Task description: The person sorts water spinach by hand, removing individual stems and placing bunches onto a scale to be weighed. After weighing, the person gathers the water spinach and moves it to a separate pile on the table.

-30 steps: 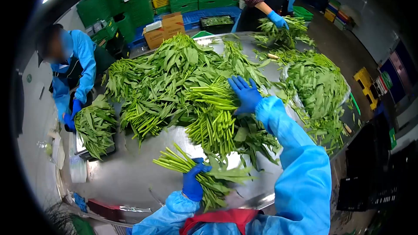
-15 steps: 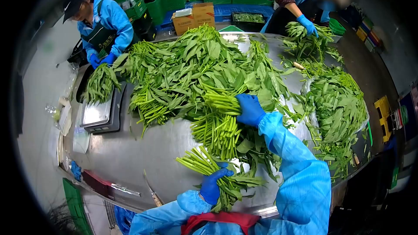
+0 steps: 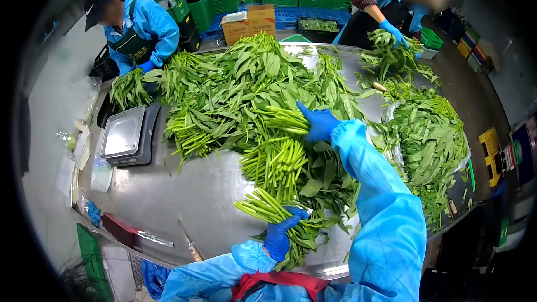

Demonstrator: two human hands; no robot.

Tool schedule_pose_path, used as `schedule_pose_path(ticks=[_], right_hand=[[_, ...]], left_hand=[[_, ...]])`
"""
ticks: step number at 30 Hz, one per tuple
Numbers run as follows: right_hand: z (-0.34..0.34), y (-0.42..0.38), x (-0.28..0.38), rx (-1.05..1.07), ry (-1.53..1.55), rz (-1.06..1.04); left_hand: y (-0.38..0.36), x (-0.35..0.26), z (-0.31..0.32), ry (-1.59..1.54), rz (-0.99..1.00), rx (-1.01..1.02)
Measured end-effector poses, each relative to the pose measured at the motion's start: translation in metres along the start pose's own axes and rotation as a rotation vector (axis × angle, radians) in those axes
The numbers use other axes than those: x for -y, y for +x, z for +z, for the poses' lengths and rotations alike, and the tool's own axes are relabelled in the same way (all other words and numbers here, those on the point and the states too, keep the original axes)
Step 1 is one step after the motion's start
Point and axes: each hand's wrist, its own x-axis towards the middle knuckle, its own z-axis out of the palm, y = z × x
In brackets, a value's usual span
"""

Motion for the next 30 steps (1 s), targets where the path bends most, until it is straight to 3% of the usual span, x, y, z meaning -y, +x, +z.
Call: schedule_pose_path(ticks=[5,8,9,10,13,19,20,23,30], right_hand=[[0.005,0.026,0.02,-0.089,-0.321,-0.17],[0.038,0.04,-0.003,-0.25,-0.156,-0.273],[0.04,0.04,-0.009,-0.149,0.092,-0.245],[0.043,0.036,-0.014,-0.224,0.175,-0.283],[0.028,0.021,-0.014,-0.197,0.252,-0.138],[0.033,0.002,-0.018,-0.511,0.123,-0.077],[0.032,-0.001,-0.028,-0.597,0.183,-0.075],[0.025,-0.017,-0.069,-0.5,0.638,0.123],[-0.02,-0.072,-0.051,-0.506,1.012,0.007]], left_hand=[[-0.002,-0.002,-0.003,-0.028,0.038,-0.051],[0.002,-0.006,0.0,-0.089,0.049,-0.099],[0.003,-0.005,0.0,-0.085,0.046,-0.106],[0.006,-0.004,-0.001,-0.081,0.045,-0.112],[0.012,-0.004,-0.003,-0.087,0.067,-0.102],[0.01,-0.002,-0.002,-0.106,0.037,-0.146],[0.008,-0.005,0.0,-0.103,0.017,-0.162],[0.01,-0.014,0.008,-0.082,-0.007,-0.151],[0.035,-0.001,0.022,0.049,0.093,-0.113]])
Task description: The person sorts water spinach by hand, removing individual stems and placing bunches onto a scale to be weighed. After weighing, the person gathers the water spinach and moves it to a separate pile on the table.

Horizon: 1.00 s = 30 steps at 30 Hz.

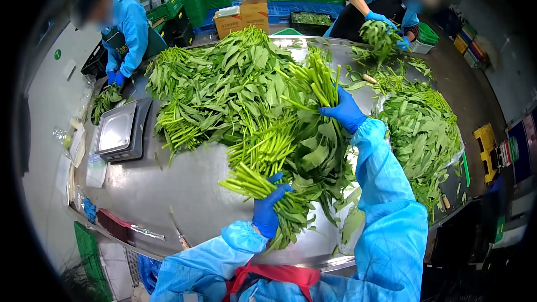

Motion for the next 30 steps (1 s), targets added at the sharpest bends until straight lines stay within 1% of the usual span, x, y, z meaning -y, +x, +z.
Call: schedule_pose_path(ticks=[1,3,4,5,6,8,9,10,12,13,14,16,18,19,20,21,22,23,24,26,27,28,30], right_hand=[[0.001,-0.006,0.009,0.021,0.005,0.004],[0.007,-0.021,0.033,0.066,-0.022,0.016],[0.012,-0.033,0.052,0.126,-0.058,0.044],[0.017,-0.047,0.07,0.188,-0.093,0.076],[0.025,-0.059,0.078,0.25,-0.126,0.11],[0.042,-0.085,0.068,0.426,-0.485,-0.142],[0.058,-0.104,0.064,0.492,-0.578,-0.115],[0.075,-0.12,0.061,0.559,-0.669,-0.088],[0.092,-0.137,0.067,0.645,-0.76,-0.003],[0.102,-0.15,0.061,0.59,-0.87,-0.124],[0.112,-0.162,0.056,0.523,-0.984,-0.217],[0.127,-0.177,0.063,0.533,-1.062,-0.269],[0.146,-0.187,0.072,0.552,-1.09,-0.228],[0.155,-0.19,0.078,0.56,-1.108,-0.206],[0.167,-0.19,0.085,0.592,-1.095,-0.18],[0.179,-0.188,0.094,0.624,-1.082,-0.152],[0.188,-0.187,0.104,0.656,-1.07,-0.125],[0.192,-0.186,0.118,0.669,-1.067,-0.201],[0.192,-0.184,0.126,0.635,-0.988,-0.256],[0.191,-0.179,0.136,0.573,-0.831,-0.358],[0.183,-0.177,0.133,0.44,-0.651,-0.402],[0.175,-0.174,0.121,0.274,-0.493,-0.377],[0.169,-0.163,0.094,0.045,-0.431,0.025]], left_hand=[[0.006,0.001,0.005,0.019,0.026,0.009],[0.014,-0.002,0.023,-0.101,0.065,0.031],[0.017,-0.003,0.029,-0.146,0.081,0.036],[0.024,-0.001,0.029,-0.17,0.071,0.096],[0.027,0.002,0.032,-0.18,0.11,0.11],[0.019,0.003,0.031,-0.205,0.069,0.076],[0.013,0.003,0.023,-0.231,-0.02,0.27],[0.003,0.011,0.016,-0.136,0.059,0.256],[-0.012,0.025,-0.011,0.144,0.046,0.268],[-0.025,0.017,-0.018,0.134,-0.046,0.229],[-0.036,0.012,-0.023,-0.013,-0.153,0.172],[-0.046,0.007,-0.043,0.305,-0.11,0.154],[-0.062,-0.008,-0.052,0.287,-0.094,0.097],[-0.063,-0.009,-0.066,0.284,-0.065,0.11],[-0.064,-0.013,-0.075,0.216,-0.057,0.102],[-0.066,-0.015,-0.09,0.184,-0.099,0.074],[-0.07,-0.029,-0.094,0.085,-0.096,0.104],[-0.075,-0.042,-0.098,-0.015,-0.097,0.135],[-0.08,-0.055,-0.103,-0.114,-0.101,0.165],[-0.083,-0.07,-0.125,-0.189,-0.048,0.254],[-0.081,-0.075,-0.14,-0.096,-0.003,0.227],[-0.082,-0.082,-0.144,-0.121,0.03,0.203],[-0.081,-0.084,-0.157,-0.302,0.04,0.241]])
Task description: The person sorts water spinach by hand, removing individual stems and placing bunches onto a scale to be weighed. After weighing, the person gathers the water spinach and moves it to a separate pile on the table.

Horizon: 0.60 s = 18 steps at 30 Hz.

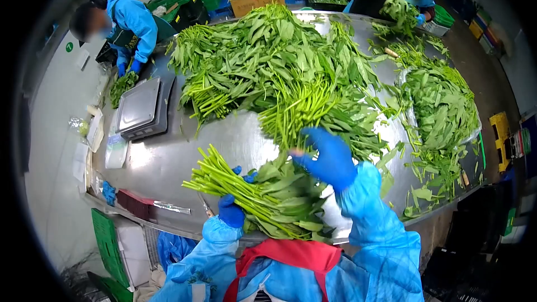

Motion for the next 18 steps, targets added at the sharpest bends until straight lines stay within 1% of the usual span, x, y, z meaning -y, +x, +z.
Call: schedule_pose_path(ticks=[2,3,4,6,8,9,10,12,13,14,15,16,17,18], right_hand=[[0.026,0.015,-0.034,0.128,0.025,0.297],[0.05,0.019,-0.056,0.309,0.152,0.271],[0.068,0.012,-0.046,0.281,0.177,0.324],[0.107,0.01,-0.056,0.333,0.196,0.294],[0.132,0.014,-0.079,0.515,0.268,0.211],[0.135,0.014,-0.079,0.606,0.303,0.166],[0.127,0.016,-0.075,0.708,0.302,0.256],[0.138,0.014,-0.089,0.732,0.48,0.208],[0.129,0.02,-0.077,0.774,0.397,0.223],[0.119,0.025,-0.061,0.706,0.397,0.241],[0.122,0.038,-0.074,0.632,0.266,0.098],[0.124,0.056,-0.088,0.437,0.035,-0.073],[0.097,0.061,-0.052,0.278,-0.176,-0.043],[0.085,0.067,-0.044,0.125,-0.197,-0.087]], left_hand=[[0.0,0.002,-0.012,-0.042,0.01,-0.014],[0.002,0.002,-0.011,-0.077,0.003,0.007],[0.005,0.002,-0.011,-0.104,-0.013,0.036],[0.002,0.004,-0.013,-0.155,-0.049,0.071],[0.001,-0.001,-0.01,-0.081,-0.049,0.073],[-0.002,-0.002,-0.01,-0.041,-0.009,0.061],[-0.005,-0.003,-0.011,-0.003,0.032,0.047],[-0.011,-0.012,-0.017,-0.02,0.063,0.019],[-0.015,-0.016,-0.02,-0.025,0.079,0.006],[-0.017,-0.021,-0.022,0.009,0.098,0.01],[-0.018,-0.025,-0.028,0.014,0.145,0.009],[-0.021,-0.03,-0.033,0.019,0.189,0.009],[-0.023,-0.038,-0.035,-0.022,0.228,-0.021],[-0.023,-0.047,-0.038,-0.062,0.269,-0.045]])
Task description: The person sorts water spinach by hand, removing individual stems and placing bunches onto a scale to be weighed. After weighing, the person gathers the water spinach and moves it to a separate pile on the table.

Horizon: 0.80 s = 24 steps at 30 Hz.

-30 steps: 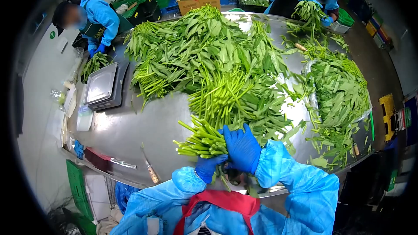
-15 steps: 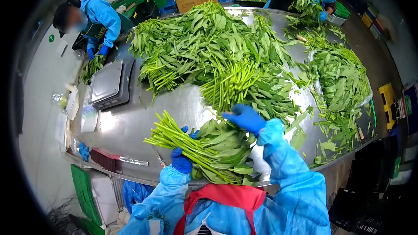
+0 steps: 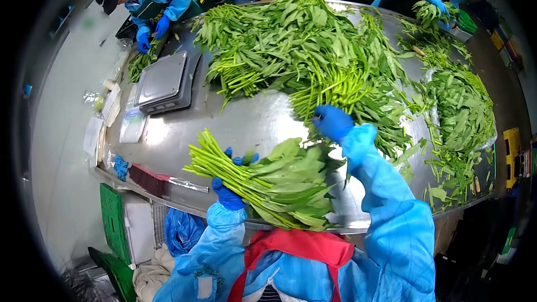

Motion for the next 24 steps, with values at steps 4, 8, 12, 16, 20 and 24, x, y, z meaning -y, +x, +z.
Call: schedule_pose_path(ticks=[4,8,12,16,20,24], right_hand=[[-0.07,-0.043,0.07,0.294,0.876,0.132],[-0.004,-0.09,0.108,1.075,1.327,-0.009],[0.035,-0.061,0.149,0.831,1.724,0.12],[0.033,-0.06,0.161,0.561,1.875,0.387],[0.1,-0.074,0.108,0.803,1.776,0.666],[0.135,-0.115,0.083,0.803,1.619,0.886]], left_hand=[[0.017,-0.046,-0.003,0.047,0.212,-0.013],[0.042,-0.065,0.035,0.391,0.466,0.017],[0.057,-0.069,0.058,0.577,0.368,0.244],[0.05,-0.035,-0.005,1.089,0.442,0.498],[-0.025,0.011,-0.049,1.809,0.478,0.614],[-0.067,-0.001,-0.054,1.831,0.223,0.699]])
